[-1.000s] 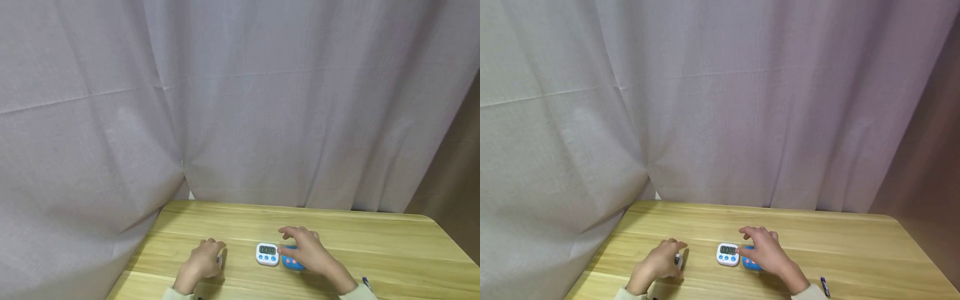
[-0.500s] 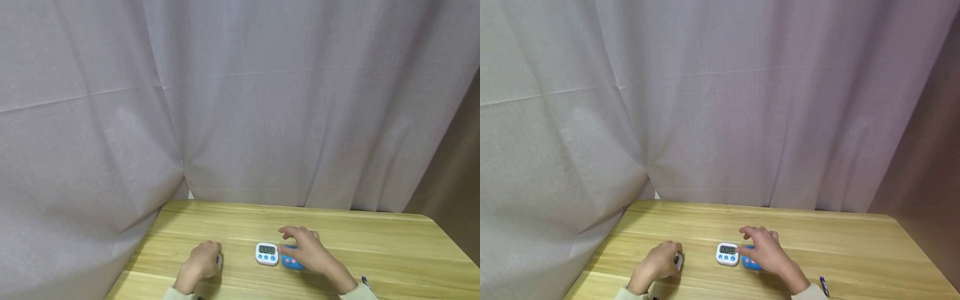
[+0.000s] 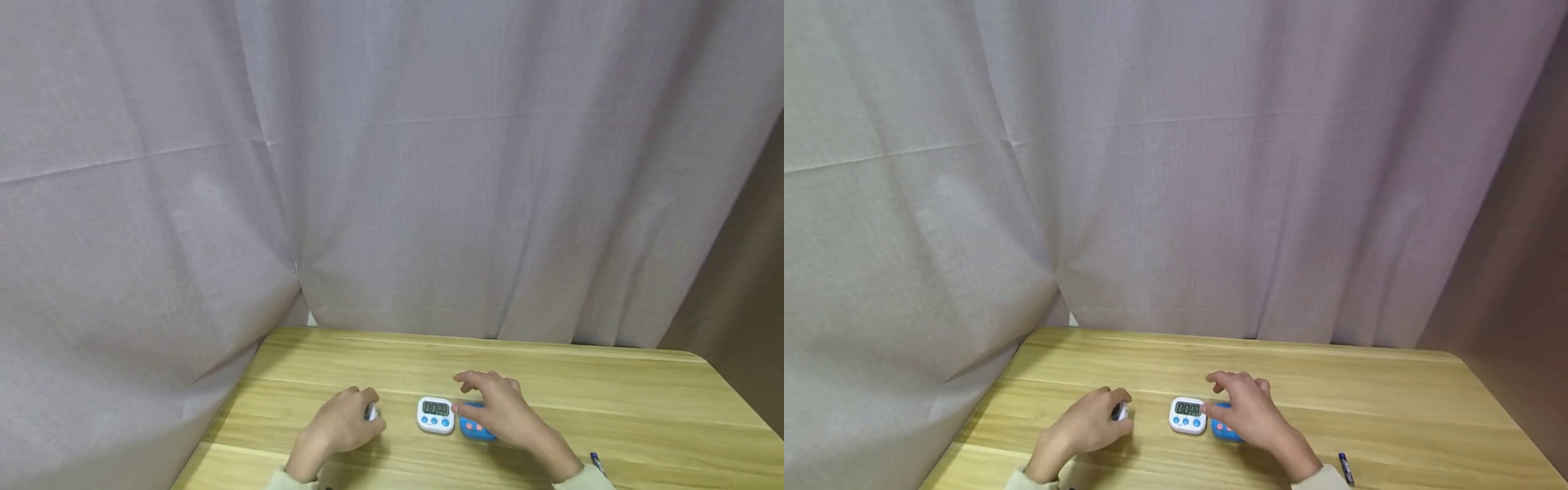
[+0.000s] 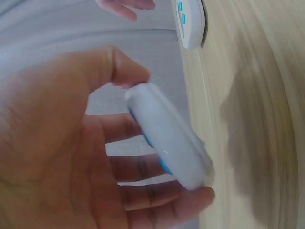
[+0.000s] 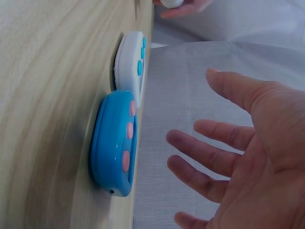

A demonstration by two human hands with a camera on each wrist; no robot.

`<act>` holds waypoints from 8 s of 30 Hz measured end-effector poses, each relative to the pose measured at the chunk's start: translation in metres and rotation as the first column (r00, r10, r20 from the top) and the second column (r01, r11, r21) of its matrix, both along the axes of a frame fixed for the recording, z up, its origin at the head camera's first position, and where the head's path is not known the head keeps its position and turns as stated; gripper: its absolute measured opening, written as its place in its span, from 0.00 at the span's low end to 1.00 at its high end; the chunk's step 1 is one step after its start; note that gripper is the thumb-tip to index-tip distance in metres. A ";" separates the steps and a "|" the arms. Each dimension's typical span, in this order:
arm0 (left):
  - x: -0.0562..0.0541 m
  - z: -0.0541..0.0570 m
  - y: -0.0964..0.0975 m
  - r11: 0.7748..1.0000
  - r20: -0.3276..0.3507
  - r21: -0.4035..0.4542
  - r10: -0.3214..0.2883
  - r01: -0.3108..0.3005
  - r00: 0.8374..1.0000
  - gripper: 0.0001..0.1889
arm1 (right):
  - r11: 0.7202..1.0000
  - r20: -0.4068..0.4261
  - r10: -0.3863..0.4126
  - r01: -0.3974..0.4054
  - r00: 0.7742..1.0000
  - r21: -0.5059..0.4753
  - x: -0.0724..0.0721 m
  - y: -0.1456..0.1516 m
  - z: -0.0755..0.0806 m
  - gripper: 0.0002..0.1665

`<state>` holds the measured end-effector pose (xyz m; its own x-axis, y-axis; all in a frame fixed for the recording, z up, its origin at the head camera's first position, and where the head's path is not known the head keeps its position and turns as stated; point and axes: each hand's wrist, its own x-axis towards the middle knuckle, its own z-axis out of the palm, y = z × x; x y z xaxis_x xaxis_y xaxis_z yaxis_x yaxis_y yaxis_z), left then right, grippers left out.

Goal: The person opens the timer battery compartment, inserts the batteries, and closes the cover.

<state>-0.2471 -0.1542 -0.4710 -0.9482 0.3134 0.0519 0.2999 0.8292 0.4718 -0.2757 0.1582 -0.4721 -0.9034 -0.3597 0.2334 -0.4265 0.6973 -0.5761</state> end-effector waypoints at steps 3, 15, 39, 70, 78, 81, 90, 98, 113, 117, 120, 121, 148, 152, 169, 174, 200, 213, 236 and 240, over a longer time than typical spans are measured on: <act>-0.001 0.000 0.003 1.000 -0.023 0.002 0.008 -0.008 1.000 0.27 | 1.000 0.000 -0.001 0.001 1.000 -0.001 0.000 0.000 -0.001 0.27; 0.003 0.008 0.015 0.997 -0.063 0.070 -0.013 0.017 0.998 0.27 | 1.000 -0.016 -0.001 0.002 1.000 0.005 0.002 -0.001 0.001 0.28; -0.003 0.011 0.050 0.969 -0.260 0.232 -0.019 0.082 0.965 0.29 | 1.000 -0.043 0.003 -0.003 0.999 -0.023 0.004 -0.007 0.002 0.25; -0.007 0.018 0.088 0.752 -0.350 0.603 -0.052 0.267 0.935 0.27 | 0.851 0.197 0.363 -0.237 0.911 -0.469 0.006 -0.001 0.014 0.20; -0.007 0.014 0.093 0.634 -0.349 0.706 -0.079 0.317 0.934 0.28 | 0.779 0.245 0.465 -0.261 0.851 -0.570 0.002 0.001 0.012 0.24; -0.006 0.013 0.096 0.553 -0.289 0.779 -0.100 0.294 0.952 0.29 | 0.737 0.289 0.497 -0.222 0.818 -0.639 0.000 0.000 0.012 0.22; -0.005 0.015 0.103 0.428 -0.118 0.889 -0.126 0.161 0.985 0.35 | 0.659 0.360 0.473 -0.052 0.804 -0.750 0.000 -0.001 0.013 0.18; -0.005 0.015 0.103 0.455 -0.047 0.887 -0.091 0.084 0.995 0.35 | 0.679 0.371 0.406 -0.005 0.835 -0.734 0.001 0.000 0.018 0.21; -0.007 0.017 0.099 0.497 -0.004 0.868 -0.018 0.013 1.000 0.27 | 0.725 0.350 0.356 -0.020 0.867 -0.688 0.006 -0.004 0.024 0.22; -0.008 0.019 0.099 0.506 -0.026 0.862 0.000 0.023 1.000 0.22 | 0.723 0.337 0.365 -0.036 0.868 -0.690 0.007 -0.006 0.026 0.22; -0.008 0.020 0.099 0.501 -0.030 0.865 0.014 0.018 0.999 0.20 | 0.727 0.326 0.355 -0.040 0.876 -0.685 0.008 -0.007 0.027 0.25; -0.008 0.020 0.099 0.496 -0.029 0.868 0.021 0.015 0.999 0.20 | 0.730 0.322 0.350 -0.040 0.880 -0.683 0.009 -0.008 0.027 0.26; -0.004 0.018 0.100 0.499 -0.037 0.866 0.080 -0.008 0.996 0.13 | 0.768 0.281 0.290 -0.048 0.915 -0.638 0.019 -0.018 0.022 0.28; -0.006 0.017 0.097 0.471 -0.017 0.882 0.074 -0.020 0.997 0.13 | 0.772 0.267 0.295 -0.064 0.917 -0.633 0.021 -0.019 0.022 0.32; -0.006 0.019 0.099 0.481 -0.052 0.876 0.146 -0.025 0.988 0.16 | 0.775 0.401 0.096 0.184 0.911 -0.605 0.018 -0.017 0.029 0.33; -0.008 0.017 0.106 0.487 -0.068 0.873 0.143 -0.011 0.987 0.16 | 0.782 0.409 0.073 0.202 0.910 -0.589 0.018 -0.007 0.029 0.36; -0.016 0.015 0.105 0.445 -0.051 0.895 0.167 -0.030 0.985 0.17 | 0.850 0.349 0.168 0.044 0.922 -0.525 0.026 0.062 0.004 0.14; -0.015 0.015 0.102 0.467 -0.040 0.883 0.175 -0.047 0.984 0.16 | 0.957 0.330 0.122 -0.022 0.936 -0.290 0.035 0.075 -0.015 0.08; -0.016 0.015 0.104 0.475 -0.058 0.879 0.160 -0.026 0.985 0.16 | 0.989 0.359 0.107 -0.063 0.927 -0.131 0.042 0.077 -0.034 0.09; -0.016 0.015 0.104 0.473 -0.060 0.881 0.154 -0.021 0.986 0.16 | 0.993 0.317 0.101 -0.076 0.943 -0.091 0.043 0.075 -0.037 0.09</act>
